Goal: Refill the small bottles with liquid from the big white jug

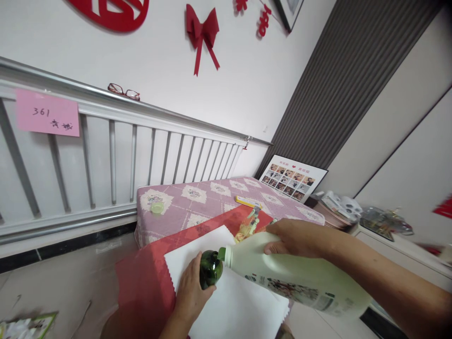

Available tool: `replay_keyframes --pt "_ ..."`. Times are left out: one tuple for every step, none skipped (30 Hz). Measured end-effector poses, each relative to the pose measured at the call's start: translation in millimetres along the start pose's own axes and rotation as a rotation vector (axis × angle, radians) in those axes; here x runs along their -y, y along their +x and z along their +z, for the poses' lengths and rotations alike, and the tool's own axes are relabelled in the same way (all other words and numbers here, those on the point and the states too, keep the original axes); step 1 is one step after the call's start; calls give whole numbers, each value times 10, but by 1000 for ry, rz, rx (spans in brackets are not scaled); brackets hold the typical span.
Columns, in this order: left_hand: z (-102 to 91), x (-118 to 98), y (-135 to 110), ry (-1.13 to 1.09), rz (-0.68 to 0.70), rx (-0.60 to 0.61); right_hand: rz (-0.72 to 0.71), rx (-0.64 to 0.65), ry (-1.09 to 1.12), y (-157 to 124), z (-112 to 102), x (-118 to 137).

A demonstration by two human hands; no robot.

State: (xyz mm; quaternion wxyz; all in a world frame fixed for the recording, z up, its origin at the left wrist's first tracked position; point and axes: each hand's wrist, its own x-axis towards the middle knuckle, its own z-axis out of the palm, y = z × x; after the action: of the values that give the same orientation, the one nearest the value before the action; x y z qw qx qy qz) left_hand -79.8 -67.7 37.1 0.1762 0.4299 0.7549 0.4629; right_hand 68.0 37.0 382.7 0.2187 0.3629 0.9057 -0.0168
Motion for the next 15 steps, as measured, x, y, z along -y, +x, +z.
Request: replay_keyframes --pt "-3 -5 -1 1 -1 0 1 -2 -1 3 -1 -3" --pt "-5 -9 -2 2 -2 2 0 -2 -2 5 -3 -3" --pt "-7 -13 -3 3 -4 3 0 2 -1 6 -6 0" --pt "-7 -16 -5 3 -7 4 -3 8 -2 5 -10 5" --pt "-7 -17 -6 3 -9 4 -8 11 -4 2 -14 11" --pt "-6 -17 -7 3 -9 4 -10 12 -8 -1 -17 17" --pt "-5 -16 -8 2 -8 4 -7 11 -11 -5 -20 24" --pt "-4 -15 -8 1 -9 5 -3 10 -13 -9 -22 29" --pt "-4 -14 -8 -1 -11 4 2 10 -11 -13 -23 34" --pt "-4 -13 -7 -4 -11 3 6 8 -5 -16 -24 38" --pt "-5 -13 -7 -9 -9 2 11 8 2 -17 -25 42" --pt "-7 -13 -6 -14 -7 0 14 7 8 -18 -27 46" --pt "-10 -14 -5 -19 -5 -3 14 6 7 -19 -29 51" --pt "-13 -16 -4 -21 -2 -4 13 6 1 -19 -31 56" --pt "-16 -18 -4 -22 -2 -2 12 6 -10 -19 -35 62"
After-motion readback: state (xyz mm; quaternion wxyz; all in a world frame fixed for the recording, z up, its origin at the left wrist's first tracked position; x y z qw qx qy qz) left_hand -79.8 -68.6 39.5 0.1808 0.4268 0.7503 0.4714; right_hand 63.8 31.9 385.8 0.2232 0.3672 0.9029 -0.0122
